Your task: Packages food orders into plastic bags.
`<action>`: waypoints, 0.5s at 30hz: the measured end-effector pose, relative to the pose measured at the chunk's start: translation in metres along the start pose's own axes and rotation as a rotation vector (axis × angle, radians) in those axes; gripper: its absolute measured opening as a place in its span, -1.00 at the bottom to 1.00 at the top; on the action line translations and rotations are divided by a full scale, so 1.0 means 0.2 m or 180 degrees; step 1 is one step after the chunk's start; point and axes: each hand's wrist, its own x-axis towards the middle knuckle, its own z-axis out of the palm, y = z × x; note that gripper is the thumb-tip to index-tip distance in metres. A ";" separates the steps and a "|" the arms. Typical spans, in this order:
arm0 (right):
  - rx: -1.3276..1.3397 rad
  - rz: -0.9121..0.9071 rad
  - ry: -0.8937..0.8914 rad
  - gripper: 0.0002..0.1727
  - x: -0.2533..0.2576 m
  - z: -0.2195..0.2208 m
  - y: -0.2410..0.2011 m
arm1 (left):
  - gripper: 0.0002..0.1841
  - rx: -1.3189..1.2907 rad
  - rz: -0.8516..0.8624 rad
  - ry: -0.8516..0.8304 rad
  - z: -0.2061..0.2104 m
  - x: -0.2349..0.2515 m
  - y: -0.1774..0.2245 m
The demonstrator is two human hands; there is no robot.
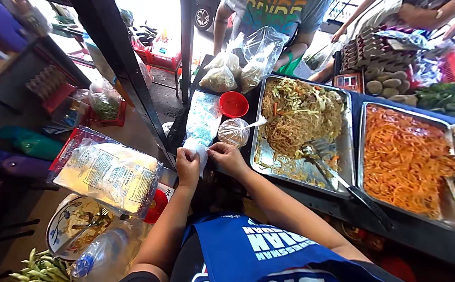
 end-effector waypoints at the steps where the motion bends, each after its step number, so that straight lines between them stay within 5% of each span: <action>1: 0.0182 0.0071 0.0013 -0.86 0.00 -0.01 -0.01 | -0.76 0.0187 0.0175 0.0028 0.00 0.01 0.01; 5: 0.0537 0.0220 0.0067 -0.89 0.01 -0.05 -0.06 | -0.95 0.0569 0.1257 0.0147 0.06 0.05 0.01; 10: 0.0242 -0.0290 -0.0287 -0.95 -0.03 -0.09 -0.11 | -0.91 0.0893 0.1950 0.0188 0.15 0.07 -0.08; 13: 0.0586 -0.0429 -0.0609 -0.95 -0.09 -0.17 -0.15 | -0.95 0.1041 0.1852 0.0058 0.16 0.07 -0.10; 15: 0.1474 -0.0600 -0.0840 -0.91 -0.15 -0.26 -0.16 | -0.74 0.0781 0.1388 -0.0226 0.14 0.07 -0.09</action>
